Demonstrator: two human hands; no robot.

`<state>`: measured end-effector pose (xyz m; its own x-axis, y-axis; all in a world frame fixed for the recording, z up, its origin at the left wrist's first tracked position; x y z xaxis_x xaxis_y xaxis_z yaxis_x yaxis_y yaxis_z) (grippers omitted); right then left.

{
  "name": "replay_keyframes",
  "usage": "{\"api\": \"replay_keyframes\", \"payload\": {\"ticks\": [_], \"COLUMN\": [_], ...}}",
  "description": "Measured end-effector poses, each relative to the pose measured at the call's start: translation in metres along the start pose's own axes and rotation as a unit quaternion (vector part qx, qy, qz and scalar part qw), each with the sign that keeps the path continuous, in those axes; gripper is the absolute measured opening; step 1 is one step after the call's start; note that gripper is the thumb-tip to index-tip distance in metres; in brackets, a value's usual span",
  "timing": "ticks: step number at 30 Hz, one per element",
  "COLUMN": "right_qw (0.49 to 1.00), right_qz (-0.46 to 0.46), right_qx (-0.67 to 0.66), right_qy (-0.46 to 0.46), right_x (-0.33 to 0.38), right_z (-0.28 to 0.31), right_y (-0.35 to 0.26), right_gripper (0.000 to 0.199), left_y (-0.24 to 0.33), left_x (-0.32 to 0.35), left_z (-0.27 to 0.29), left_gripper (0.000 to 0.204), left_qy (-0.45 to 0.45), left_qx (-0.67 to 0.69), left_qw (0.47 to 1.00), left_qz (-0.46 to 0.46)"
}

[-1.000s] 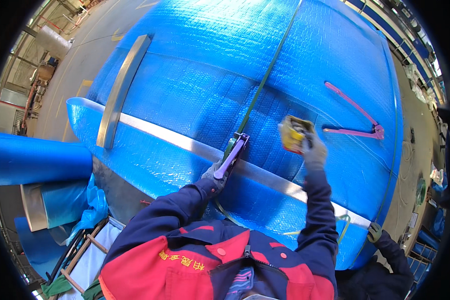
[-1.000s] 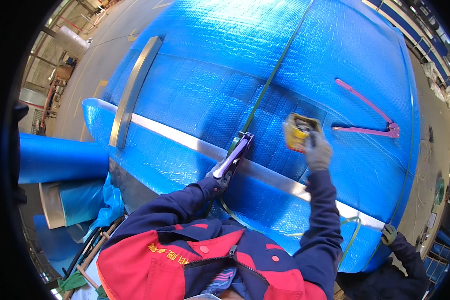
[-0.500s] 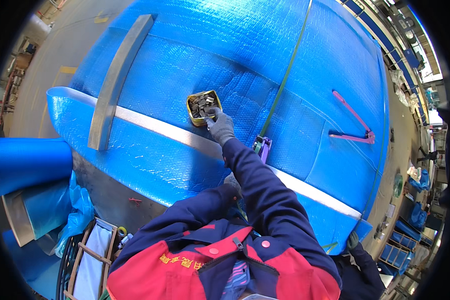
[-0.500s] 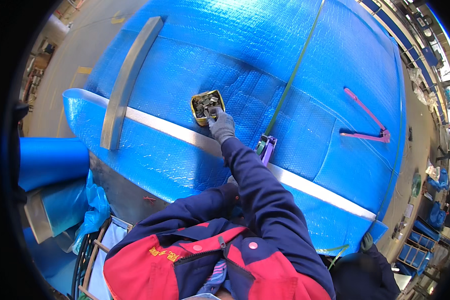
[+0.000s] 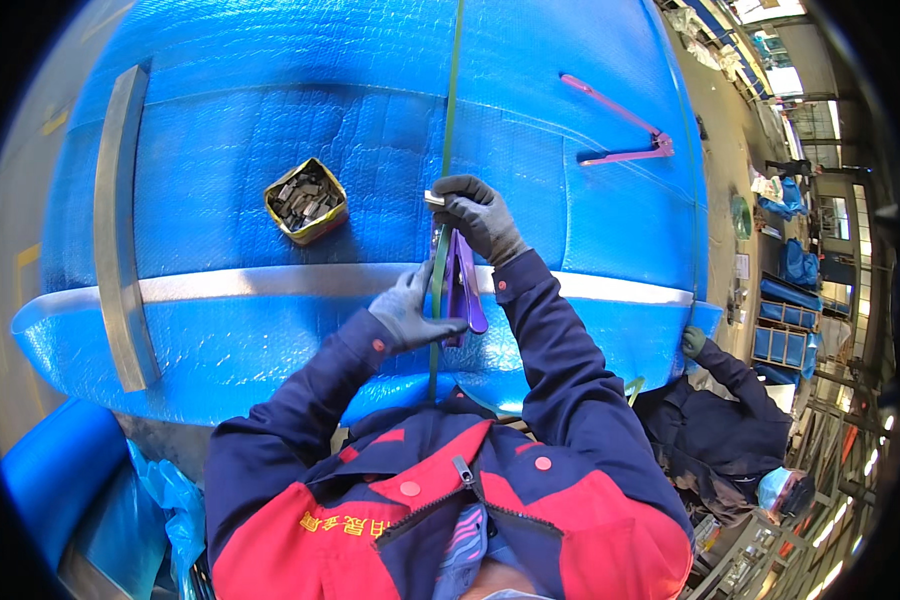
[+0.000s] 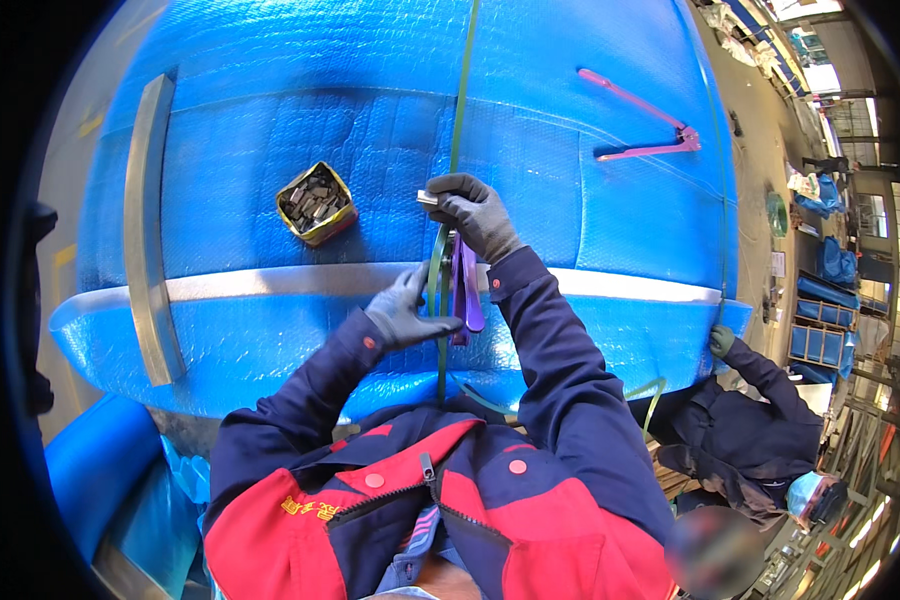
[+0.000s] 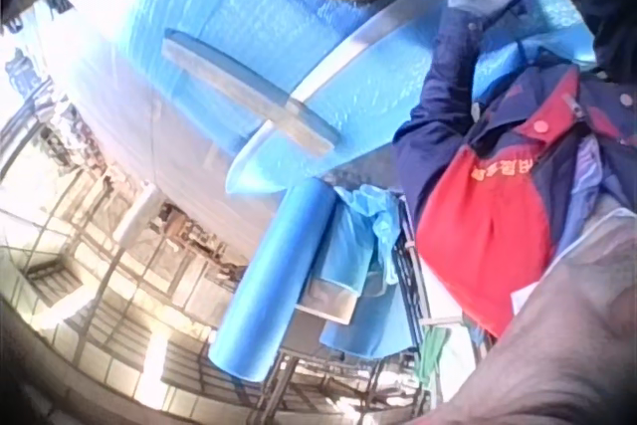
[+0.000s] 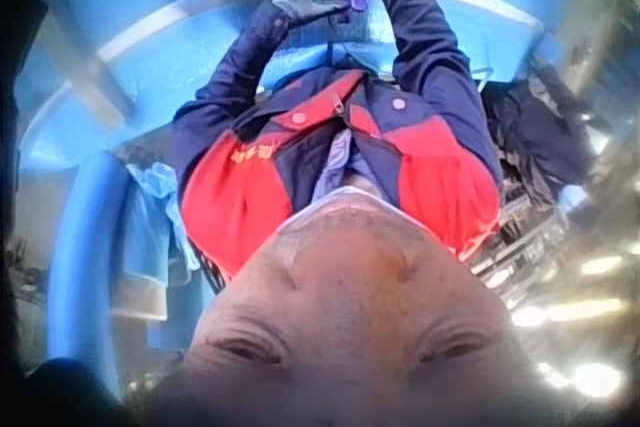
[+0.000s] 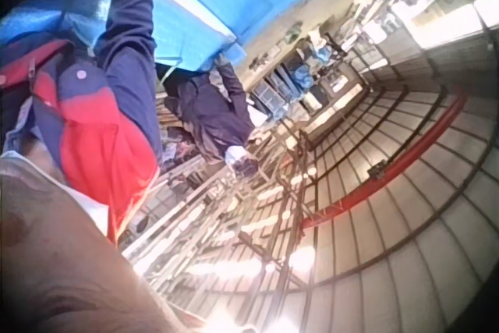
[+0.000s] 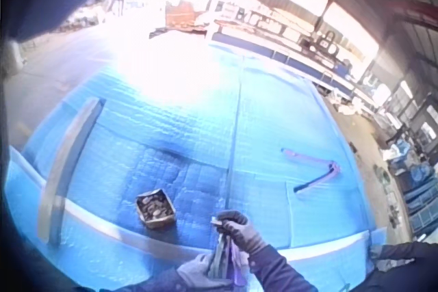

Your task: The person secures a large blue tarp-covered bundle using green straps and a purple ratchet tool. They thread the strap, tighten it with the ratchet, and use a long metal bar to crank the mechanism, repeating the process to fasten multiple straps.

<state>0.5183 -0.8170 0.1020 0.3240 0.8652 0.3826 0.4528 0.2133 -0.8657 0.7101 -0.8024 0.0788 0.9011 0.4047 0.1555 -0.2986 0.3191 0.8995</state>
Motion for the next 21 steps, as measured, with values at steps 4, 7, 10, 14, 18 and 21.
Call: {"api": "replay_keyframes", "payload": {"ticks": [4, 7, 10, 14, 18, 21], "right_qw": [0.997, 0.995, 0.980, 0.902, 0.811, 0.756], "right_qz": [0.065, 0.087, 0.145, 0.125, 0.033, 0.022], "right_qx": [-0.017, 0.049, 0.130, 0.412, 0.584, 0.652], "right_qy": [-0.034, -0.023, -0.036, -0.013, -0.007, 0.048], "right_x": [-0.001, -0.004, -0.007, -0.012, -0.025, -0.039], "right_z": [0.003, 0.000, 0.004, 0.031, 0.053, 0.058], "right_y": [0.003, 0.000, -0.009, -0.014, -0.001, 0.012], "right_gripper": [0.018, 0.017, 0.021, 0.042, 0.053, 0.051], "left_y": [0.003, -0.001, -0.012, -0.051, -0.099, -0.113], "left_x": [-0.036, -0.068, -0.091, -0.105, -0.116, -0.132], "left_z": [0.064, 0.077, 0.067, 0.057, 0.039, 0.025], "left_gripper": [0.086, 0.056, 0.035, 0.016, 0.015, 0.015], "left_qy": [0.101, 0.144, 0.173, 0.294, 0.291, 0.225], "left_qx": [0.116, 0.331, 0.345, 0.339, 0.367, 0.331], "left_qw": [0.987, 0.927, 0.911, 0.883, 0.861, 0.890], "left_qz": [0.035, 0.100, 0.144, 0.139, 0.200, 0.220]}}
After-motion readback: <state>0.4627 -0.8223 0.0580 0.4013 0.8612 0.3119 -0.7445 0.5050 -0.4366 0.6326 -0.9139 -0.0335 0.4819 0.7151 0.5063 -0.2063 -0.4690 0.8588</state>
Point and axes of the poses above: each hand's wrist, its own x-axis away from the middle knuckle, its own z-axis out of the back of the hand, y = z × x, the point moved 5 cm from there along -x, towards the middle knuckle, and after that the axes turned 1 degree about -x, right-handed, at the moved point
